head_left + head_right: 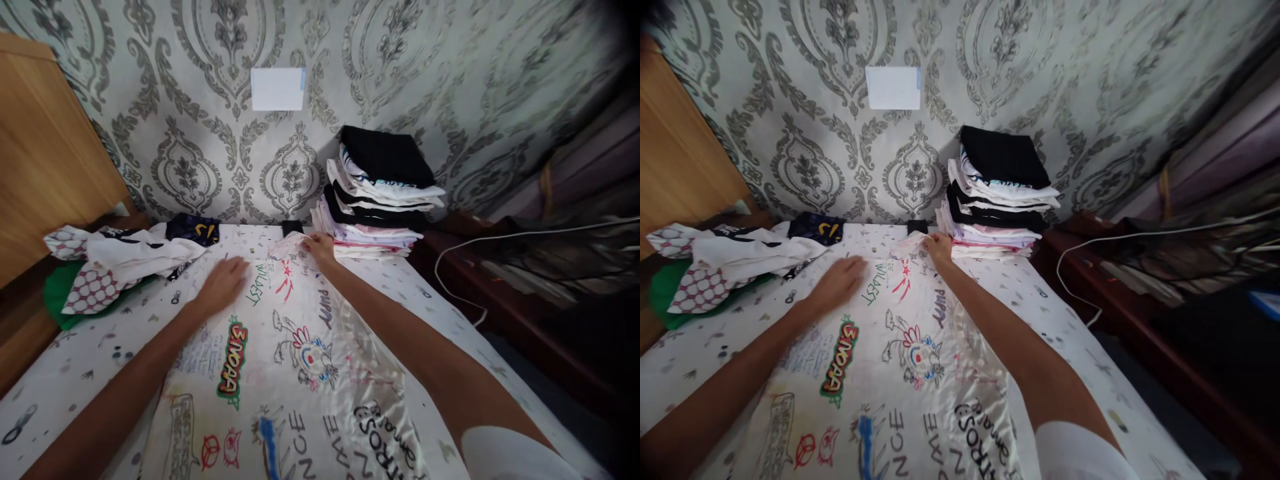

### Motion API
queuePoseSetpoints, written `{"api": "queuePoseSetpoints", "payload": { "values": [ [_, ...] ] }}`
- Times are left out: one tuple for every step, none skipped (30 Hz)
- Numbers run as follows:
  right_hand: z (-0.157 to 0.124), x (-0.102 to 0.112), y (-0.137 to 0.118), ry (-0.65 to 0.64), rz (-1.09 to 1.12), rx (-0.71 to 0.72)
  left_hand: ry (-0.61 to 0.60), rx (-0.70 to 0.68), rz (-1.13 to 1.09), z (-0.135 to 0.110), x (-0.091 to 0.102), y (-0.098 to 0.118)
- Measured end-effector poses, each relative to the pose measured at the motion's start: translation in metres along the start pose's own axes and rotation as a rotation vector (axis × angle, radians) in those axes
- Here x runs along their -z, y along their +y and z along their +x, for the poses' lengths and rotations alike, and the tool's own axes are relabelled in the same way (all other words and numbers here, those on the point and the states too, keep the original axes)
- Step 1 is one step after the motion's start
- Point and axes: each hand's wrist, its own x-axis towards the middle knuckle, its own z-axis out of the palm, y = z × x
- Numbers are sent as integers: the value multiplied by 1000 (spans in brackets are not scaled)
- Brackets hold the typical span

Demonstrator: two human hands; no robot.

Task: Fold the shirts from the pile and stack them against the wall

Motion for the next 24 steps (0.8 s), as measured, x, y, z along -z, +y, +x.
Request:
{"api": "queuePoseSetpoints", "payload": {
  "values": [
    [-3, 2, -3, 8, -23, 14, -49, -89, -60, 1, -1, 9],
    [-7, 3, -5, 18, -55, 27, -101, -160, -111, 2, -2, 18],
    [-14, 4, -9, 32, -80, 37, -150, -204, -148, 3, -3, 25],
    [-23, 4, -12, 41, -106, 57, -190, -218, -169, 4, -5, 31],
    [-36, 1, -15, 36, -152, 95, -216, -210, -176, 5, -6, 35],
    [-51, -3, -17, 11, -217, 150, -231, -196, -175, 6, -7, 37],
    [-69, -9, -19, -41, -299, 224, -237, -184, -170, 6, -8, 37],
    [-89, -17, -20, -128, -411, 314, -240, -177, -165, 7, -8, 37],
    [-107, -24, -19, -231, -488, 390, -243, -176, -159, 8, -9, 35],
    [-124, -30, -18, -360, -547, 454, -245, -176, -152, 8, -10, 34],
    [-136, -33, -16, -442, -599, 499, -246, -173, -142, 8, -11, 32],
    [-143, -32, -12, -492, -654, 521, -242, -163, -131, 7, -12, 30],
    [-144, -27, -8, -514, -713, 517, -232, -147, -118, 7, -14, 27],
    [-141, -17, -2, -499, -777, 487, -215, -128, -104, 6, -15, 24],
    [-133, -4, 3, -467, -840, 435, -199, -109, -88, 5, -17, 21],
    [-124, 11, 9, -415, -902, 375, -188, -90, -73, 5, -18, 17],
    [-114, 26, 14, -360, -955, 311, -185, -74, -61, 4, -19, 12],
    [-105, 39, 19, -333, -991, 277, -190, -60, -51, 4, -19, 7],
    [-98, 50, 24, -313, -1017, 252, -197, -47, -44, 4, -19, 2],
    [-94, 57, 27, -303, -1034, 241, -205, -36, -40, 4, -18, -2],
    [-92, 60, 29, -300, -1044, 240, -210, -27, -37, 5, -17, -4],
    [-92, 61, 31, -297, -1050, 242, -213, -21, -35, 5, -16, -5],
    [-93, 60, 31, -293, -1053, 244, -213, -12, -32, 5, -14, -3],
    [-94, 58, 32, -287, -1053, 247, -213, 1, -28, 5, -12, 1]
  ]
}}
